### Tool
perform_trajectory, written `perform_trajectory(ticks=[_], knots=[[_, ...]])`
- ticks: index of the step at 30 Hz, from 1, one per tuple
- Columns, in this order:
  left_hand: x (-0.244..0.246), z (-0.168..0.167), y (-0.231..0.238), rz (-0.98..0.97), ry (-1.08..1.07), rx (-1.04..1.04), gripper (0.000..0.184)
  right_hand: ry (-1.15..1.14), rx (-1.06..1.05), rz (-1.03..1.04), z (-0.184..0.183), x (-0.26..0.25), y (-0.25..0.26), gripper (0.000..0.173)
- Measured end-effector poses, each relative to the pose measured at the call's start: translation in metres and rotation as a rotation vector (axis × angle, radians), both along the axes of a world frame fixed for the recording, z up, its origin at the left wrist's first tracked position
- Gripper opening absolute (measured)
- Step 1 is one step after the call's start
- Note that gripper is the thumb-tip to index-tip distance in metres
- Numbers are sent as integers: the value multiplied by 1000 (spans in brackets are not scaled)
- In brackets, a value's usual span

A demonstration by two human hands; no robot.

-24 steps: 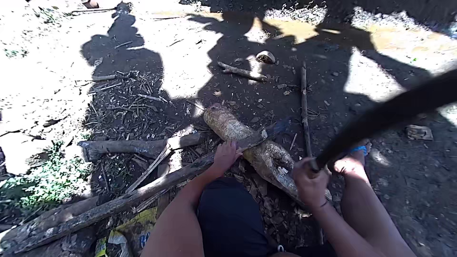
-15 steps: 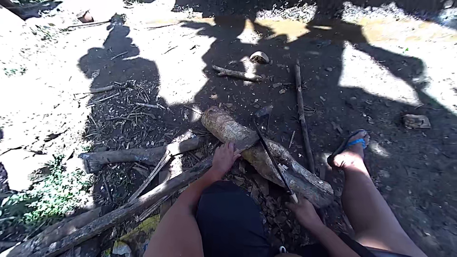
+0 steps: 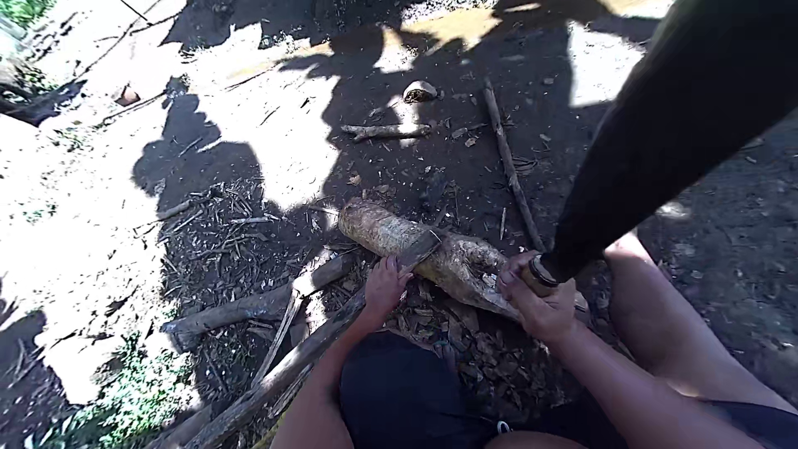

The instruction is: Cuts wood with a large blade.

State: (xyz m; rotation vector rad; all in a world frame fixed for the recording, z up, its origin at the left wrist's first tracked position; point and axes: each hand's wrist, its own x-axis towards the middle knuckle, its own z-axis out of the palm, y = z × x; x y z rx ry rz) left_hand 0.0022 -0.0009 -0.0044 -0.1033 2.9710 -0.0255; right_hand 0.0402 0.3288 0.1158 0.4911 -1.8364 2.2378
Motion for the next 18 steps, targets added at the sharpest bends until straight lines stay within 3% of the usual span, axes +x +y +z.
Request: perform_trajectory(ticks=[2, 4, 6, 8, 12, 18], knots=[[0, 3, 1, 8, -14, -9, 79, -299, 355, 4, -57, 22, 6, 24], [0, 3, 2, 15, -23, -30, 79, -716, 716, 187, -112, 40, 16, 32], [0, 2, 2, 12, -12, -45, 81, -946, 845, 318, -148, 49, 21, 32], [0, 4, 1, 16, -5, -41, 85, -1034, 758, 372, -155, 53, 23, 29], [-2, 9, 3, 53, -49, -12, 95, -1216, 378, 487, -153, 50, 33, 26], [-28, 11, -16, 156, -225, 116, 78, -1284, 119, 566, -161, 49, 38, 27]])
